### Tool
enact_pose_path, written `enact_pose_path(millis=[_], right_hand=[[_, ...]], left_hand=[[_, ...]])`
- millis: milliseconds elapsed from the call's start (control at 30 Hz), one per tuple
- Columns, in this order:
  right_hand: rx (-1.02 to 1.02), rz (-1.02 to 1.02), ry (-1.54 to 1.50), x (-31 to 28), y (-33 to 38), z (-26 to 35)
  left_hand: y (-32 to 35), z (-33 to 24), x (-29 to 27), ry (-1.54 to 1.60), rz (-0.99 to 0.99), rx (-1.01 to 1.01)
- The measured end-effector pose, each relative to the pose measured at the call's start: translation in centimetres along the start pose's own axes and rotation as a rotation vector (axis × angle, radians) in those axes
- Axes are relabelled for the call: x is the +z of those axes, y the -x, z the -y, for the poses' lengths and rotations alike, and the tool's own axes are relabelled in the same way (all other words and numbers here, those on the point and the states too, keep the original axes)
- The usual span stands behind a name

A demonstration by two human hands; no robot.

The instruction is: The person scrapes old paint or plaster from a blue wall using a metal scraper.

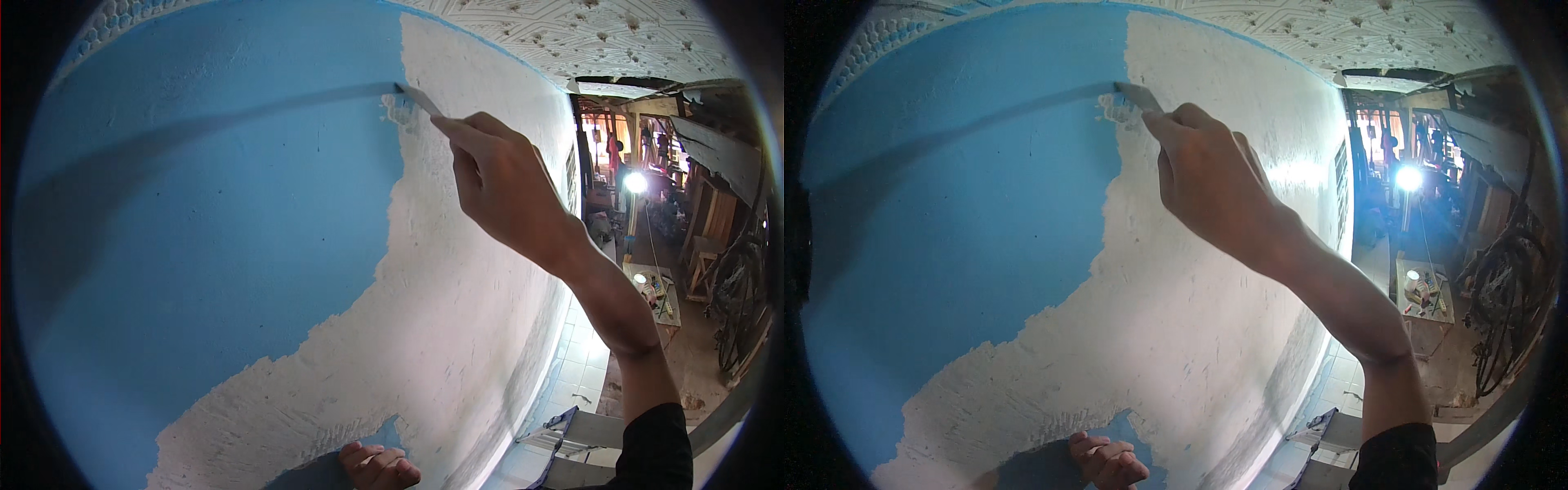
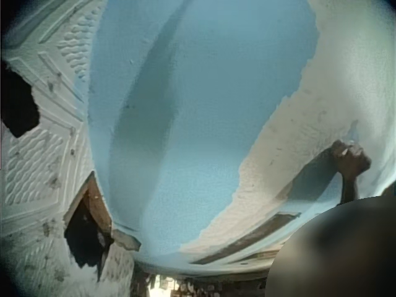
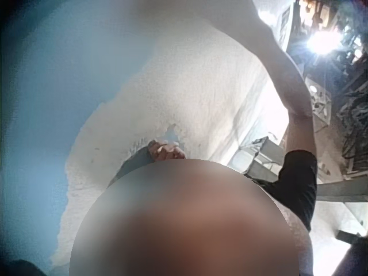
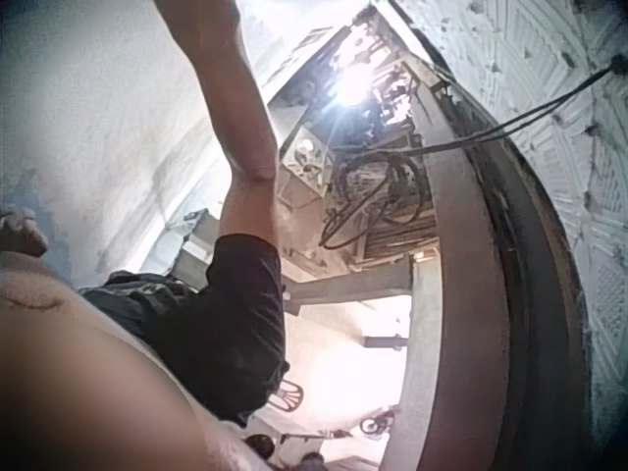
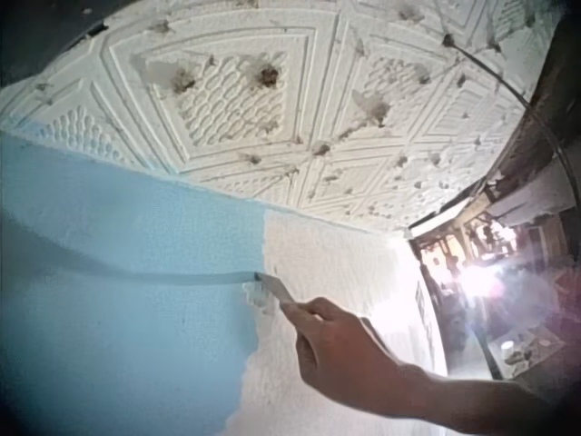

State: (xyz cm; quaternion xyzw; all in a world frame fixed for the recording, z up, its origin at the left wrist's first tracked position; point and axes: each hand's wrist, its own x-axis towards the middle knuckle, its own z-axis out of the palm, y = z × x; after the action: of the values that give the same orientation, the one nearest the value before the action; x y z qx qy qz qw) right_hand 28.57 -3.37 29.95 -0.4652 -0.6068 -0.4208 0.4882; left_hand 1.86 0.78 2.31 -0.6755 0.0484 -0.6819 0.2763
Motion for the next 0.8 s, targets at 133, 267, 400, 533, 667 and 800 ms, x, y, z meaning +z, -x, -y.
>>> enact_pose_path(millis=[133, 267, 400, 533, 667, 800], right_hand=[[-0.036, 0.045, -0.104, -1.0, 0.9, 1.6], [-0.052, 0.037, -0.093, -1.1, 0.8, 1.6], [-0.038, 0.008, -0.031, -0.1, 0.5, 0.2], [-0.084, 0.052, -0.083, -1.3, -0.1, 0.8], [-0.065, 0.038, -0.087, -1.7, 0.2, 1.1], [-0.064, 0.049, -0.11, -1.1, 0.5, 1.3]], left_hand=[[0.6, 0.8, 1.2, 0.061, -0.27, 0.14], [-0.1, 0.5, 0.5, -0.014, -0.073, 0.017], [0.0, 0.0, 0.1, 0.018, -0.012, -0.025], [0.2, 0.7, -0.1, 0.062, 0.01, 0.031], [-1.1, 0.0, 0.6, -0.023, -0.047, 0.023], [-1.3, -0.2, 0.8, -0.065, -0.045, -0.013]])
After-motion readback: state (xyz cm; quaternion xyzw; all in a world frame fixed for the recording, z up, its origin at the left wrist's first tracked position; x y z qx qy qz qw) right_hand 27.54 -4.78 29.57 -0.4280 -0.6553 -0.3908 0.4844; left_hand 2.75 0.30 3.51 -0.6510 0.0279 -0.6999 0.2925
